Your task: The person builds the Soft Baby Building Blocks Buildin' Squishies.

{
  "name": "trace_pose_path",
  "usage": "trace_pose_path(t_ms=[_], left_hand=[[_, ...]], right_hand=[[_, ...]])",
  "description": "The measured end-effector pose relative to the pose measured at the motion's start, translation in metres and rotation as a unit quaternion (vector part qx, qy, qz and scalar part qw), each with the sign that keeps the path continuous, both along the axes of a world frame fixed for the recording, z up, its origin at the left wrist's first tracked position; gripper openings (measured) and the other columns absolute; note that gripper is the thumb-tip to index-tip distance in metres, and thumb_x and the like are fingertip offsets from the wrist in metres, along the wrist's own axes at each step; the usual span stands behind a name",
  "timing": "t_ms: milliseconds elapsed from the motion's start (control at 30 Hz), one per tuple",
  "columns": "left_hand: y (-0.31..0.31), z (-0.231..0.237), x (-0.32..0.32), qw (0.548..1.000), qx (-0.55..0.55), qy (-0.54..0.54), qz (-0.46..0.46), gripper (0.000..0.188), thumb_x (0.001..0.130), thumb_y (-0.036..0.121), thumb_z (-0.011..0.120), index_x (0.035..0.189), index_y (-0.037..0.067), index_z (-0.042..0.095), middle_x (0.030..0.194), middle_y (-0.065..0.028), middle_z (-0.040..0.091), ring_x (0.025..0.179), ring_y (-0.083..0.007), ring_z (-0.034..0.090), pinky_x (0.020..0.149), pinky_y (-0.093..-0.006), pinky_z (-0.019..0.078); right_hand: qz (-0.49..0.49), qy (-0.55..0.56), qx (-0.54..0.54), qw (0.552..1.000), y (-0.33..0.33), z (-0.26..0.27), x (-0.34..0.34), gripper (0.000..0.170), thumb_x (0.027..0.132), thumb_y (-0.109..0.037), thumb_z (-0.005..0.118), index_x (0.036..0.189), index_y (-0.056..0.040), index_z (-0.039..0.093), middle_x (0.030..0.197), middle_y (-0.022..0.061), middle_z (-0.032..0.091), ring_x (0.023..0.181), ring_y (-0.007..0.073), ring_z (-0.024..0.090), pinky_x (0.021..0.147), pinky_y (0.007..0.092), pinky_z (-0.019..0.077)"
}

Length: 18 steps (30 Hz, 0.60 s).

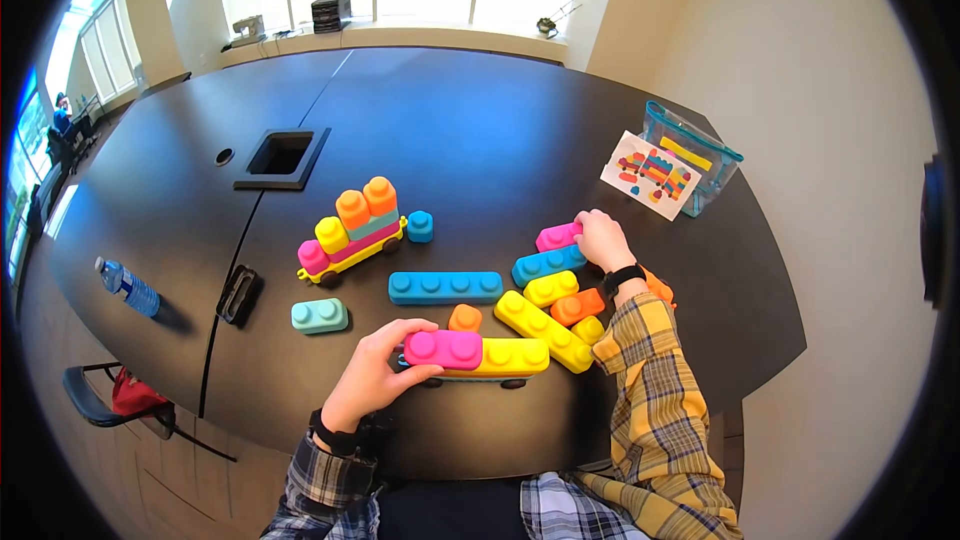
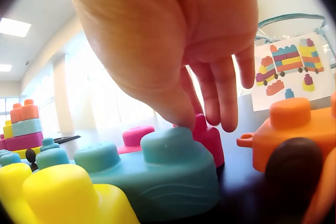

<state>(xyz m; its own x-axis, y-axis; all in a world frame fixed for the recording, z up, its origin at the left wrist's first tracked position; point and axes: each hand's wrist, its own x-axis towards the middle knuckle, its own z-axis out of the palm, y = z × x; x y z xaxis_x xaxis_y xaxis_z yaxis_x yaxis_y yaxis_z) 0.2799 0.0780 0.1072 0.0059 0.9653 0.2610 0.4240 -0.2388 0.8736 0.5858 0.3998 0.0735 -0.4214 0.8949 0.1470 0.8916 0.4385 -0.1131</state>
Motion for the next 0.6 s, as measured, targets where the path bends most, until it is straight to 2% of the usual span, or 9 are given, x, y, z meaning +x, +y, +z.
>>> trace_pose_path(t_ms=[133,200,233,333,433,500,600], left_hand=[[0.000,-0.001,0.000,1.000,-0.001,0.003,0.000,0.050,0.085,0.014,0.088,0.129,0.003,0.066,0.122,-0.0125,0.072,0.110,-0.0263,0.071,0.095,-0.0363,0.0580],[0.000,-0.001,0.000,1.000,0.004,0.006,0.000,0.050,0.085,0.013,0.088,0.129,0.003,0.066,0.122,-0.0125,0.072,0.110,-0.0260,0.071,0.095,-0.0361,0.0582],[0.000,-0.002,0.000,1.000,0.008,0.009,0.000,0.050,0.085,0.013,0.088,0.129,0.003,0.066,0.122,-0.0126,0.072,0.110,-0.0257,0.071,0.095,-0.0360,0.0584],[0.000,0.000,0.001,1.000,0.007,0.008,0.000,0.050,0.086,0.013,0.087,0.129,0.003,0.066,0.123,-0.0124,0.072,0.110,-0.0252,0.071,0.095,-0.0360,0.0587],[-0.001,0.001,0.001,1.000,-0.005,0.003,0.000,0.050,0.086,0.013,0.087,0.130,0.003,0.065,0.123,-0.0123,0.071,0.111,-0.0251,0.071,0.095,-0.0362,0.0592],[-0.001,0.001,0.001,1.000,-0.008,0.004,-0.001,0.050,0.086,0.012,0.087,0.130,0.003,0.065,0.124,-0.0120,0.071,0.112,-0.0247,0.071,0.095,-0.0363,0.0597],[-0.002,0.005,0.002,1.000,-0.026,-0.005,-0.001,0.051,0.087,0.012,0.087,0.131,0.003,0.065,0.126,-0.0113,0.070,0.113,-0.0236,0.071,0.095,-0.0365,0.0608]], right_hand=[[0.020,-0.039,0.047,0.998,-0.013,0.015,0.003,0.025,0.089,-0.022,0.076,0.109,-0.0087,0.069,0.103,0.0134,0.070,0.101,0.0361,0.071,0.086,0.0476,0.0564],[0.015,0.057,0.074,0.996,-0.021,0.025,-0.001,0.027,0.090,-0.025,0.076,0.108,-0.0079,0.066,0.098,0.0146,0.072,0.096,0.0369,0.072,0.083,0.0474,0.0575],[0.015,0.056,0.074,0.996,-0.030,0.035,-0.004,0.027,0.090,-0.025,0.076,0.108,-0.0079,0.066,0.098,0.0146,0.072,0.096,0.0369,0.072,0.083,0.0474,0.0575],[0.016,0.219,0.022,0.975,-0.063,0.059,-0.010,0.030,0.091,-0.028,0.073,0.108,-0.0050,0.064,0.095,0.0177,0.075,0.087,0.0399,0.073,0.078,0.0482,0.0578],[0.113,0.382,-0.065,0.915,-0.108,0.070,-0.009,0.030,0.091,-0.022,0.078,0.107,-0.0018,0.064,0.091,0.0129,0.074,0.084,0.0240,0.075,0.076,0.0363,0.0581],[0.124,0.413,-0.132,0.892,-0.150,0.080,-0.007,0.029,0.090,-0.018,0.079,0.106,-0.0007,0.063,0.091,0.0093,0.072,0.084,0.0177,0.073,0.077,0.0317,0.0579],[0.162,0.405,-0.152,0.887,-0.189,0.065,0.000,0.029,0.089,-0.016,0.080,0.108,-0.0004,0.065,0.098,0.0087,0.073,0.090,0.0184,0.073,0.085,0.0325,0.0595]])
